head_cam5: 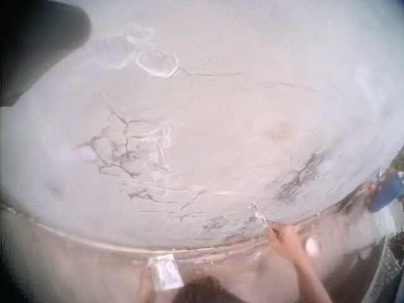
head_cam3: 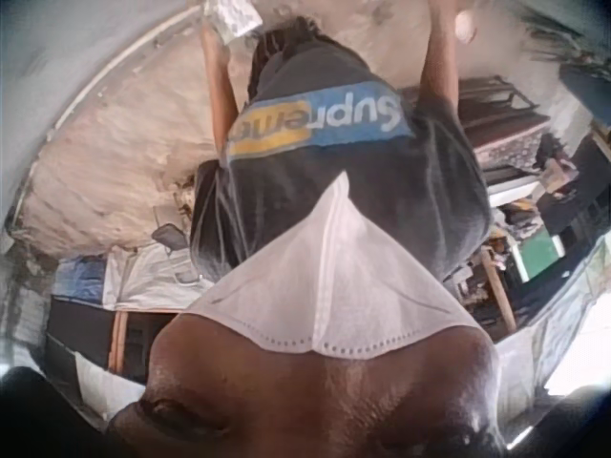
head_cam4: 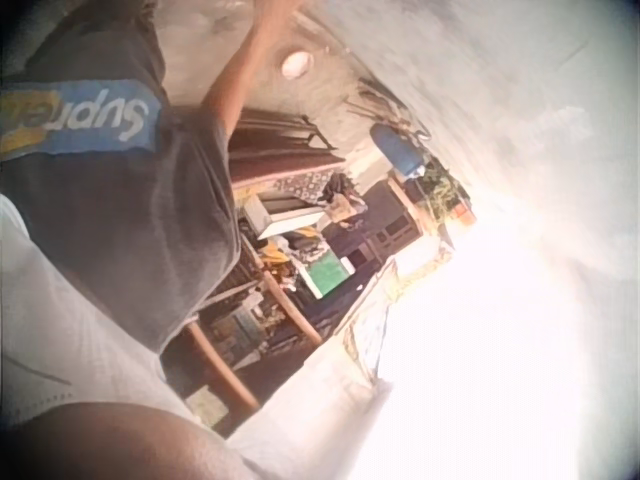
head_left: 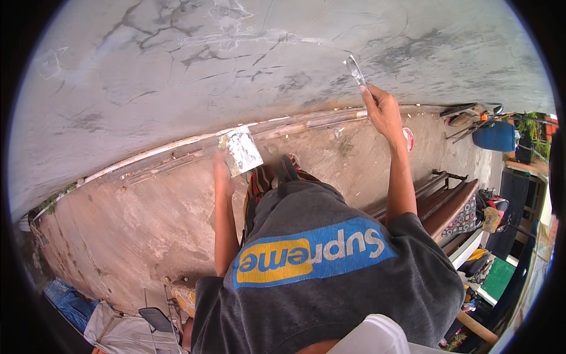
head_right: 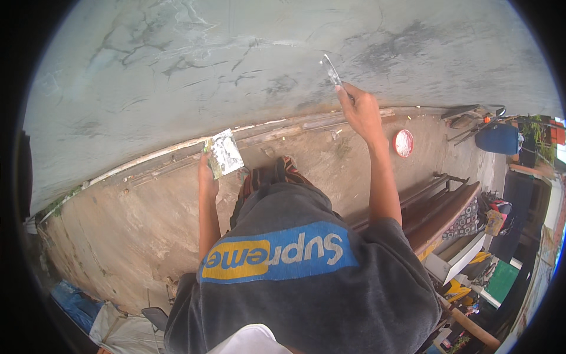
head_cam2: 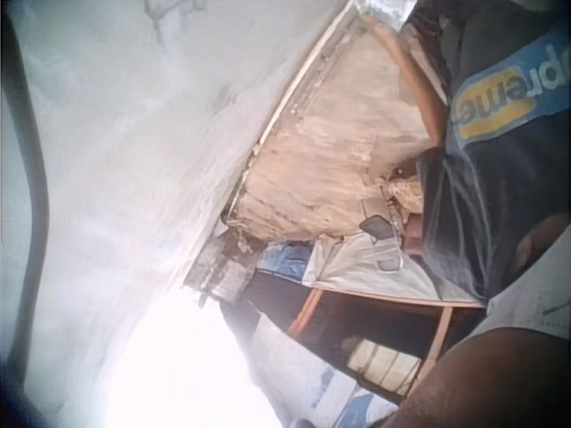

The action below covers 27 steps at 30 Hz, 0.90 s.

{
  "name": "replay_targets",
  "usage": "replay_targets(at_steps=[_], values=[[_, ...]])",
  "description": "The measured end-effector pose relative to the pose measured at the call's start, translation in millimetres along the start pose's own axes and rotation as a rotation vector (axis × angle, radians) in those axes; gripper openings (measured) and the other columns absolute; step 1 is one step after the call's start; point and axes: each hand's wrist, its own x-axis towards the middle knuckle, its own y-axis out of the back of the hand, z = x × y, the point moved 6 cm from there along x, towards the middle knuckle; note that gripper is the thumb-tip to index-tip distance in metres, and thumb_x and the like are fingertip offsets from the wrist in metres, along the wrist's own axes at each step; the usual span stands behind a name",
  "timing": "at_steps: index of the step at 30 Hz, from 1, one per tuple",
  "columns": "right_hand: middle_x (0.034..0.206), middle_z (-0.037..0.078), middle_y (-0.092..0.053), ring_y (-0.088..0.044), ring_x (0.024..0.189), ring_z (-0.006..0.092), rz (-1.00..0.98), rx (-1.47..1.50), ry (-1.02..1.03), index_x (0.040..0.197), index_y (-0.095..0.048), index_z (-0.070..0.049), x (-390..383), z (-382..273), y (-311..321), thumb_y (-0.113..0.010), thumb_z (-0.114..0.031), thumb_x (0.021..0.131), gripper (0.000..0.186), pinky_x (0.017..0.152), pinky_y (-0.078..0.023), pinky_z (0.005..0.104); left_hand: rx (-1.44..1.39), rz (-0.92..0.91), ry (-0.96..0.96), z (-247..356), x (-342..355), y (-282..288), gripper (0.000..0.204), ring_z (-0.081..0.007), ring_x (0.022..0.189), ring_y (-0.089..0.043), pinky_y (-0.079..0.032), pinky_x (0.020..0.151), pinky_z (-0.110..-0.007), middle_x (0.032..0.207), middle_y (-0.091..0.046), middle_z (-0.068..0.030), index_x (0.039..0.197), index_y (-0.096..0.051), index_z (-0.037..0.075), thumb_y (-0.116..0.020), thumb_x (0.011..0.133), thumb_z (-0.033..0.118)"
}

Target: The person uses a putty knife to apply white plaster to a cracked concrete wall. They repeatedly scoop plaster from a small container and spread it over cracks and uneven areas on the wall surface.

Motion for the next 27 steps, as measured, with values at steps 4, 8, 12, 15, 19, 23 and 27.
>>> replay_targets(at_steps=[4, 8, 12, 15, 19, 23, 27], values=[[0.062, 0.001, -0.05, -0.045, 0.056, 0.0061, -0.037, 0.288, 0.071, 0.092, -0.058, -0.001, -24, -34, -59, -0.05, -0.021, 0.099, 0.023, 0.05, -0.036, 0.0275, 0.037, -0.145, 0.004, -14, 7, -6, 0.047, -0.0197, 0.108, -0.059, -0.044, 0.095, -0.034, 0.119, -0.059, -0.0093, 0.129, -0.046, 0.001, -0.048, 0.09, 0.026], [0.071, 0.0, -0.057, -0.045, 0.056, 0.0058, 0.137, 0.711, 0.119, 0.093, -0.055, -0.003, -17, -36, -80, -0.049, -0.019, 0.1, 0.019, 0.051, -0.037, 0.0259, 0.148, -0.185, -0.042, -1, 17, -6, 0.048, -0.0191, 0.109, -0.058, -0.044, 0.095, -0.034, 0.118, -0.06, -0.0088, 0.129, -0.047, 0.002, -0.049, 0.09, 0.028], [0.078, -0.001, -0.059, -0.043, 0.057, 0.0043, 0.289, 1.081, -0.022, 0.097, -0.056, -0.003, -23, -10, -108, -0.054, -0.013, 0.097, 0.011, 0.051, -0.036, 0.0217, 0.231, -0.171, -0.005, -30, 9, 2, 0.048, -0.019, 0.108, -0.058, -0.044, 0.095, -0.034, 0.118, -0.06, -0.0074, 0.129, -0.048, 0.003, -0.05, 0.09, 0.03], [0.077, 0.002, -0.06, -0.047, 0.06, 0.0049, 0.5, 0.869, 0.056, 0.105, -0.059, -0.001, -28, -36, -90, -0.058, -0.006, 0.093, 0.013, 0.05, -0.037, 0.0207, 0.28, -0.14, -0.011, -20, 7, 3, 0.048, -0.0189, 0.108, -0.058, -0.043, 0.095, -0.033, 0.117, -0.06, -0.0061, 0.129, -0.049, 0.004, -0.051, 0.089, 0.031], [0.076, 0.009, -0.061, -0.058, 0.057, 0.0165, 0.345, 0.213, 0.24, 0.103, -0.065, -0.003, -33, -24, -20, -0.062, -0.008, 0.088, 0.016, 0.049, -0.044, 0.03, 0.276, -0.068, -0.029, -12, -9, -5, 0.049, -0.0197, 0.108, -0.058, -0.043, 0.095, -0.034, 0.118, -0.06, -0.0066, 0.129, -0.048, 0.003, -0.051, 0.09, 0.031], [0.077, 0.012, -0.062, -0.062, 0.06, 0.0305, 0.308, -0.515, 0.357, 0.101, -0.069, -0.007, -12, -34, 31, -0.062, -0.007, 0.082, 0.021, 0.05, -0.048, 0.0386, 0.212, -0.133, -0.012, -22, 1, 2, 0.056, -0.0205, 0.117, -0.052, -0.043, 0.097, -0.035, 0.126, -0.054, -0.0093, 0.136, -0.042, 0.002, -0.051, 0.089, 0.031], [0.076, 0.011, -0.062, -0.064, 0.063, 0.0317, 0.236, -0.863, 0.474, 0.099, -0.071, -0.009, 0, -80, 51, -0.06, -0.002, 0.074, 0.028, 0.051, -0.05, 0.04, 0.139, -0.157, -0.006, -25, 2, -16, 0.056, -0.0212, 0.112, -0.056, -0.045, 0.095, -0.036, 0.121, -0.056, -0.0094, 0.135, -0.042, 0.001, -0.052, 0.088, 0.03]])
